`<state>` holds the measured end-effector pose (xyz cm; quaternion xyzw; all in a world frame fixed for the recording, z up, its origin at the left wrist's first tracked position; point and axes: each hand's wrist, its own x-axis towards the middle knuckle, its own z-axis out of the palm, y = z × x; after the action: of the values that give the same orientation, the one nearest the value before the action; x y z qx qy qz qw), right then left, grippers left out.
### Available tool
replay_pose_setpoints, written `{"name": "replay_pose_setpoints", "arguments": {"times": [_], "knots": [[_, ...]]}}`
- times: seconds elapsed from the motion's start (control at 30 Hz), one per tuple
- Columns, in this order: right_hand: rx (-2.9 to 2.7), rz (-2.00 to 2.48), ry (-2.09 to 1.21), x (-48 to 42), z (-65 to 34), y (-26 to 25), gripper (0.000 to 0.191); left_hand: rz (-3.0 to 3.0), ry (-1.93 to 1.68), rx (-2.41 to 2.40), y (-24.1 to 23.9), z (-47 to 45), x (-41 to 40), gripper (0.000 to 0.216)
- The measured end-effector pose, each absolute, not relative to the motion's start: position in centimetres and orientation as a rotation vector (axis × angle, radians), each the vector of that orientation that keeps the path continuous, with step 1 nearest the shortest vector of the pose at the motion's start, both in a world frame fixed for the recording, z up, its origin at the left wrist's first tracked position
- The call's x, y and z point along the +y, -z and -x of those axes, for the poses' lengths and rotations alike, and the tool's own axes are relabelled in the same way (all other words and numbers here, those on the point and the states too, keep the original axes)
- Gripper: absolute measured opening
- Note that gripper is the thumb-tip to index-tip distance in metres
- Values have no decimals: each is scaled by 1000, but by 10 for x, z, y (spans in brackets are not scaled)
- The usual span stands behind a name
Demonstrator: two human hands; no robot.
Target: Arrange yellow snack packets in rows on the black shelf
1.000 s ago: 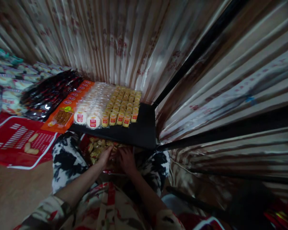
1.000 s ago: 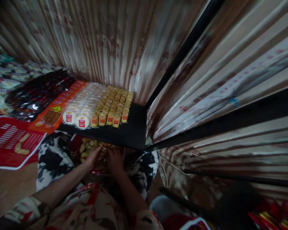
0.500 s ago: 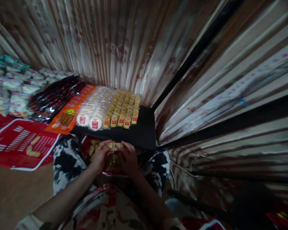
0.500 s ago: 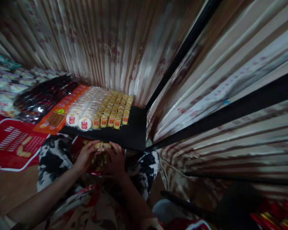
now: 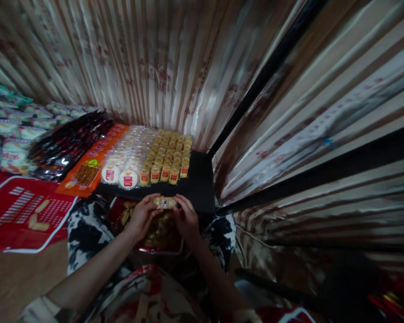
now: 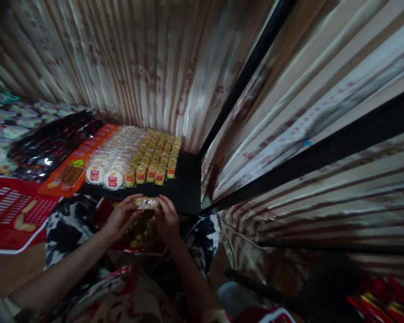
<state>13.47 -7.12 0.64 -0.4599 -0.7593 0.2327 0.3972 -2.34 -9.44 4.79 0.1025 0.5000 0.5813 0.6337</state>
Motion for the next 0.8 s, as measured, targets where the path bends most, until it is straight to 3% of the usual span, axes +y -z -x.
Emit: {"name": "replay_pose_setpoints", "arguments": {"times": [0.17, 0.37, 0.8], "knots": [[-1957, 1150, -583, -64, -143, -12, 34, -223, -1314, 1150, -52, 17, -81, 26], [-2061, 1036, -826, -54, -155, -27, 48, -49, -1231, 1099, -49, 13, -71, 18], [-1789, 1277, -890, -41, -158, -24, 31, 32, -1027, 1057, -51, 4, -64, 18]]}}
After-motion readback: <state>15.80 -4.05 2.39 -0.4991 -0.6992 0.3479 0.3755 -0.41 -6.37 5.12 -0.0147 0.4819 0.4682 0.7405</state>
